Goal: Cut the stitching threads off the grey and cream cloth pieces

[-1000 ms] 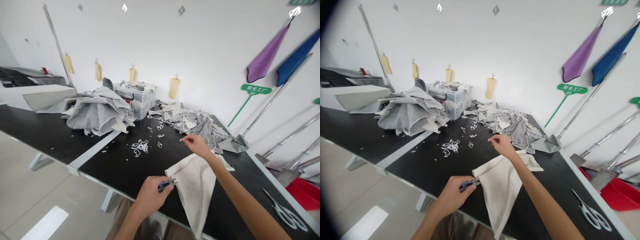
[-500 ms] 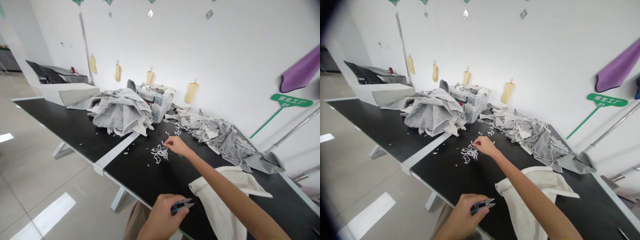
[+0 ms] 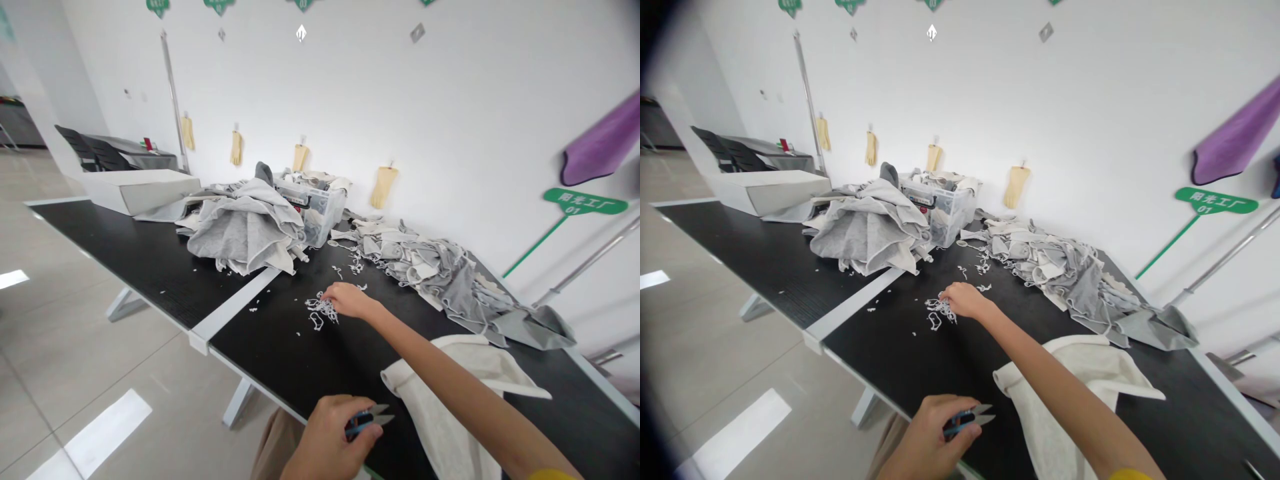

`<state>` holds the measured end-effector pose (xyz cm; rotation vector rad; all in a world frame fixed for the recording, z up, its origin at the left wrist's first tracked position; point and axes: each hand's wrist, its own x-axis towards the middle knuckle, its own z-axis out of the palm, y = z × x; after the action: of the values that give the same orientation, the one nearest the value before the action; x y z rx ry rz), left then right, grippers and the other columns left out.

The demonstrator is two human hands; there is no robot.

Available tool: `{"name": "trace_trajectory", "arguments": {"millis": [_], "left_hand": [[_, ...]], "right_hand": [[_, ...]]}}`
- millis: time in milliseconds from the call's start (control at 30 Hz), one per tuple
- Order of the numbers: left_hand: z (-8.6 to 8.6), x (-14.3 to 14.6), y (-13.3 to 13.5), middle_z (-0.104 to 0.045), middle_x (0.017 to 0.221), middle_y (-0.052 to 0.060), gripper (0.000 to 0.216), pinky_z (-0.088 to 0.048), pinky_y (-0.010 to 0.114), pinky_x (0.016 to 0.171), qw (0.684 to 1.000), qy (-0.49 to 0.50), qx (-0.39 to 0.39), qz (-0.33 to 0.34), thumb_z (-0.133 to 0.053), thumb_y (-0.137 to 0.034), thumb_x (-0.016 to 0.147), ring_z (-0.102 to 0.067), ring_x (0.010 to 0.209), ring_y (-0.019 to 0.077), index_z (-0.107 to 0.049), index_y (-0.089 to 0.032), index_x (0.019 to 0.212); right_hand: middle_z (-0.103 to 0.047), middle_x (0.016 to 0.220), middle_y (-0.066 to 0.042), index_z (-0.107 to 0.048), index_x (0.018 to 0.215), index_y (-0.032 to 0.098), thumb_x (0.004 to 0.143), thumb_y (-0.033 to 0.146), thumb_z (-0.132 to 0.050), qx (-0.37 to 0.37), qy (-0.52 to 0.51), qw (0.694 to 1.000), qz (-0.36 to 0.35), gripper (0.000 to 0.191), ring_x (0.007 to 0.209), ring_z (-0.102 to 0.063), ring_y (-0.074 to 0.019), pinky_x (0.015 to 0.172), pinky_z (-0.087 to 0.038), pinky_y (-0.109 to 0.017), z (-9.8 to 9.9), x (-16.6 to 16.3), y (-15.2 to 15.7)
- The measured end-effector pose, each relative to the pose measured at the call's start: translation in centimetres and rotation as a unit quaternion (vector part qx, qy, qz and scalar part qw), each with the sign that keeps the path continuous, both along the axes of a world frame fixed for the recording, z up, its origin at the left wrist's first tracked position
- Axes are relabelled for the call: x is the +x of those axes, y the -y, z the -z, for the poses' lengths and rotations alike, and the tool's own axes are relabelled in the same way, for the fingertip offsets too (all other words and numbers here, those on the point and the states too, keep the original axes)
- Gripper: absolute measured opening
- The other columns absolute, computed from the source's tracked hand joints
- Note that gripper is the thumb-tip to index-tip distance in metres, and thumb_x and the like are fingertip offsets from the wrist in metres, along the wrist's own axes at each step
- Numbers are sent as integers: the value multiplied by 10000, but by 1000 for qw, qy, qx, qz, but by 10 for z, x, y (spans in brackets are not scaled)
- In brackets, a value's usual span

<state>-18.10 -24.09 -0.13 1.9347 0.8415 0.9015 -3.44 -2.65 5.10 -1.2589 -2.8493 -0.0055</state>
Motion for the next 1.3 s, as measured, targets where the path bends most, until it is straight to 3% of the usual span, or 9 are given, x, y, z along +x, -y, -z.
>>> {"name": "trace_trajectory", "arguments": {"millis": [133, 267, 500, 633, 733, 900, 1000, 1200, 1300], "left_hand": [[0, 0, 1, -745, 850, 27, 231, -506, 255, 719, 1000, -9, 2, -8, -603, -341, 859, -677, 759, 185, -731, -266, 1037], [-4, -2, 1, -753, 902, 27, 230, -512, 265, 766, 1000, -4, -8, -3, -604, -332, 862, -683, 807, 195, -731, -278, 1046], [-3, -3, 2, -748, 892, 7, 219, -506, 268, 773, 1000, -6, -5, -10, -613, -319, 859, -678, 806, 193, -724, -300, 1046], [-4, -4, 3, -749, 908, 9, 223, -513, 272, 768, 1000, -6, -11, -9, -619, -331, 859, -676, 804, 193, -723, -305, 1054], [-2, -4, 4, -753, 937, -2, 223, -523, 280, 801, 1000, -1, -19, -12, -619, -331, 863, -679, 822, 189, -721, -319, 1061], [10, -1, 5, -739, 1114, 15, 262, -496, 335, 961, 998, -12, -24, -54, -634, -364, 858, -655, 1054, 238, -718, -309, 1100], [15, 1, 3, -737, 1120, 31, 273, -491, 322, 960, 999, -6, -18, -39, -583, -395, 897, -659, 1048, 229, -710, -289, 1114], [14, 5, 1, -723, 853, 17, 275, -476, 252, 725, 999, -17, -18, -31, -546, -435, 918, -644, 762, 169, -695, -222, 1009], [15, 6, 1, -677, 770, 1, 288, -433, 246, 662, 998, -27, -29, -37, -538, -451, 919, -592, 691, 155, -683, -211, 981]], "right_hand": [[-710, 1000, -94, -709, 1073, 178, 802, 65, -529, 67, 59, 990, -107, 345, 1028, -602, -195, 1021, -324, -345, -5, -3, 3], [-698, 887, -99, -701, 986, 149, 844, 74, -507, 128, 118, 975, -137, 252, 976, -580, -203, 1068, -264, -386, -9, -7, 2], [-620, 979, -121, -699, 829, 150, 864, 194, -595, 165, 137, 971, -109, 119, 1009, -502, -247, 875, -359, -365, -23, -7, 4], [-633, 997, -97, -710, 977, 171, 845, 62, -528, 116, 78, 988, -69, 250, 956, -556, -205, 840, -396, -321, -38, 3, 5], [-673, 1036, -96, -690, 1087, 171, 904, 99, -464, 125, -31, 992, -1, 299, 978, -594, -200, 885, -422, -312, -50, 17, 21], [-708, 1074, -82, -685, 1102, 185, 941, 182, -457, 149, -162, 971, 98, 279, 982, -642, -194, 891, -473, -303, -62, 57, 95], [-726, 1017, -68, -688, 1090, 198, 934, 190, -469, 146, -200, 955, 161, 270, 927, -666, -186, 850, -503, -303, -57, 91, 153], [-746, 896, -53, -707, 1017, 197, 897, 287, -535, 146, -301, 860, 385, 228, 774, -694, -197, 755, -548, -323, -18, 176, 270], [-747, 898, -61, -719, 981, 203, 875, 365, -568, 142, -326, 816, 455, 246, 770, -698, -217, 752, -560, -341, 9, 198, 323]]}}
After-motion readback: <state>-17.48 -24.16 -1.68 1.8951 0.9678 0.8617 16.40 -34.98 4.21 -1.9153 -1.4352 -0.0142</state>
